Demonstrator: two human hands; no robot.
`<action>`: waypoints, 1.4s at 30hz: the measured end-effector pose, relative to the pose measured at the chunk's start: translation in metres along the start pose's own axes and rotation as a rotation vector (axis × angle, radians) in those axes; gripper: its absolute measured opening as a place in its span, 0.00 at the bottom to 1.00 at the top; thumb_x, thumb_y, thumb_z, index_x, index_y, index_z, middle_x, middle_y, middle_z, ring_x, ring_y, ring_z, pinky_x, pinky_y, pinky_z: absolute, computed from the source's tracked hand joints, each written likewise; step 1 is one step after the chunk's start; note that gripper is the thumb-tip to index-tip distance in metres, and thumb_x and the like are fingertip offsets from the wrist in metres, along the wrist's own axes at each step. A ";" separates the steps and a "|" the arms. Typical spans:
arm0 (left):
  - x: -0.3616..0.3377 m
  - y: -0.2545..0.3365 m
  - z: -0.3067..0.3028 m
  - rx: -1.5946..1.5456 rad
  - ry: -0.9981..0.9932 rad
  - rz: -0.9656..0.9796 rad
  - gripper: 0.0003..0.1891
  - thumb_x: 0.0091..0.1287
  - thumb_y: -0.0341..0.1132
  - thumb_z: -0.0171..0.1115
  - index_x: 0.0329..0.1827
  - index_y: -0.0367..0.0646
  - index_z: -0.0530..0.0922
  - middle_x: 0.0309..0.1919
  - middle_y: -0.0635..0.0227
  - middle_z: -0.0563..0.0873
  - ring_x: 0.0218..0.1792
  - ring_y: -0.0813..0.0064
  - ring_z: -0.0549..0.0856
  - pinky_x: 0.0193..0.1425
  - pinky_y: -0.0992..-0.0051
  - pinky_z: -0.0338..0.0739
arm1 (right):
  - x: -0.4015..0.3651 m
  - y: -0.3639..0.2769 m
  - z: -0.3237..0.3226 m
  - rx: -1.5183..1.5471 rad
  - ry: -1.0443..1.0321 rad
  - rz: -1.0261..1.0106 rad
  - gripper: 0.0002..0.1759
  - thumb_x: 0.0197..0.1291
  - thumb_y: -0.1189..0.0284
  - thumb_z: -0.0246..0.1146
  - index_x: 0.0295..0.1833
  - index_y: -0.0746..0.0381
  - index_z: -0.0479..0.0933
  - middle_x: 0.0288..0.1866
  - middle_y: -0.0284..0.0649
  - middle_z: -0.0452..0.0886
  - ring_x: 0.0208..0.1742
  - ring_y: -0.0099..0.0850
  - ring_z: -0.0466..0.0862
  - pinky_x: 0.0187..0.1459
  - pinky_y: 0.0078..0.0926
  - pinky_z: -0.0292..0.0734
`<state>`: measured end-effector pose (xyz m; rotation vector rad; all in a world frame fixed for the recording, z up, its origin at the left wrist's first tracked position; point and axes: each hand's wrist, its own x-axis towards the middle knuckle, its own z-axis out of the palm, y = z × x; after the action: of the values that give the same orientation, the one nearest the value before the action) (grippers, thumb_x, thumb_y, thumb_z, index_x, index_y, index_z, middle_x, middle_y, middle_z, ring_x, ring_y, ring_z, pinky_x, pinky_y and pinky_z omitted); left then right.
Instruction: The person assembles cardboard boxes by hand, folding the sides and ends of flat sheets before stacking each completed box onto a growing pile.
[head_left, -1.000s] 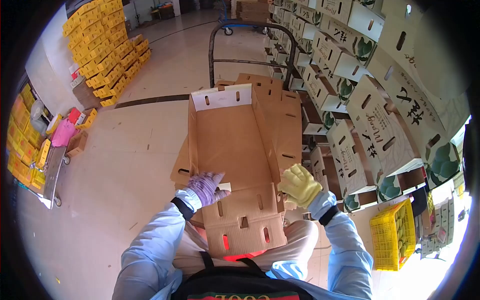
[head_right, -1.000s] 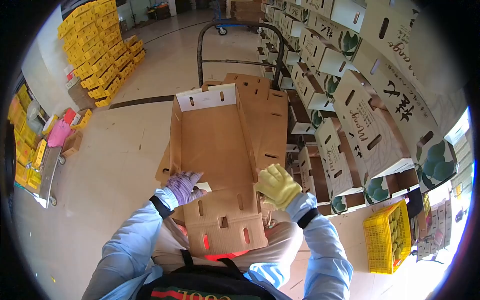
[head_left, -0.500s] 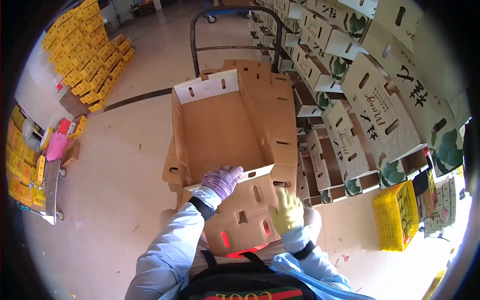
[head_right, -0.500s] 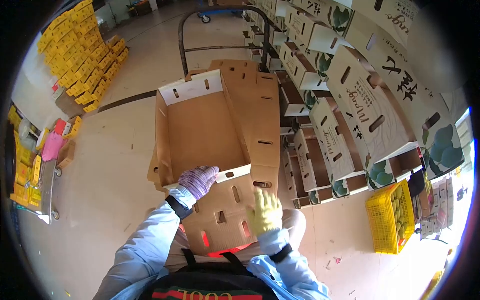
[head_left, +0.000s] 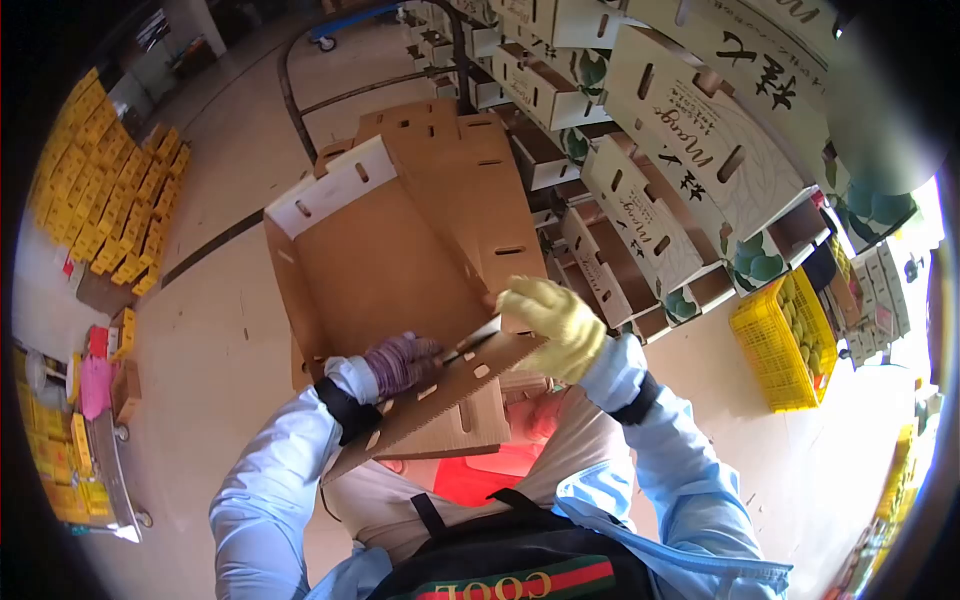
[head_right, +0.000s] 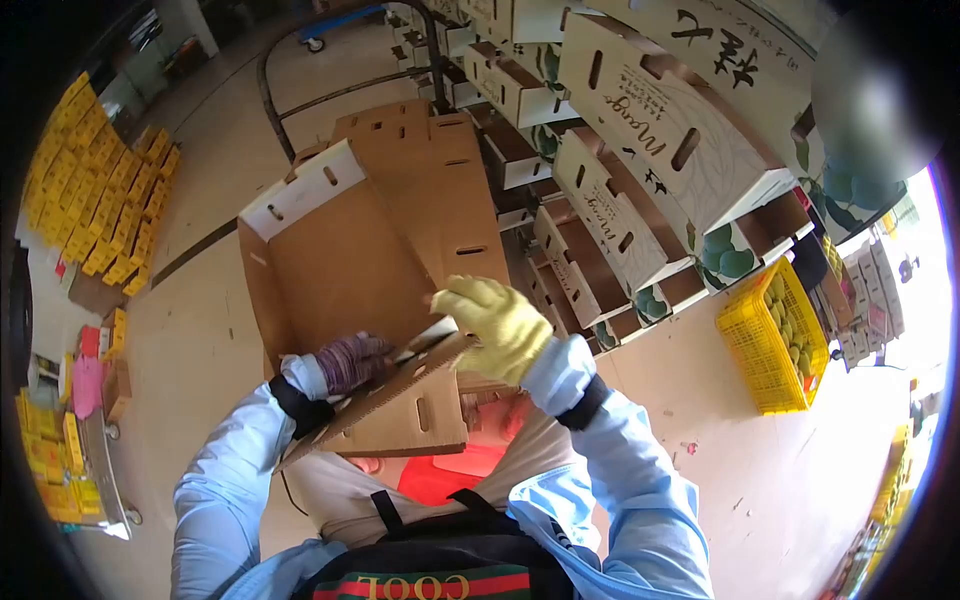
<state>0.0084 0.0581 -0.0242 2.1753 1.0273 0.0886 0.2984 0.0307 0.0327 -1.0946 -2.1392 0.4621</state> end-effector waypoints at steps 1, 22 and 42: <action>0.000 -0.007 0.002 0.008 -0.011 0.007 0.15 0.67 0.38 0.62 0.54 0.43 0.81 0.43 0.53 0.84 0.46 0.55 0.83 0.53 0.63 0.76 | 0.011 0.009 0.010 0.040 -0.006 -0.148 0.34 0.41 0.63 0.77 0.56 0.61 0.76 0.42 0.44 0.81 0.42 0.44 0.82 0.46 0.38 0.79; -0.091 -0.012 0.030 0.659 0.573 -0.420 0.46 0.51 0.56 0.69 0.74 0.49 0.63 0.72 0.49 0.63 0.72 0.48 0.63 0.73 0.49 0.59 | 0.057 -0.013 0.087 -0.488 0.198 -0.027 0.42 0.47 0.59 0.72 0.68 0.60 0.66 0.63 0.54 0.70 0.64 0.52 0.70 0.62 0.55 0.63; -0.112 0.001 0.063 0.292 0.113 -0.411 0.32 0.58 0.45 0.58 0.69 0.53 0.68 0.56 0.53 0.79 0.57 0.55 0.79 0.61 0.59 0.74 | 0.011 -0.026 0.100 -0.357 -0.872 0.091 0.21 0.59 0.61 0.60 0.57 0.53 0.76 0.50 0.45 0.81 0.53 0.45 0.80 0.52 0.40 0.77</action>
<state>-0.0452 -0.0568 -0.0446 2.1802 1.6174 -0.1389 0.2079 0.0236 -0.0188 -1.3458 -3.0258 0.7115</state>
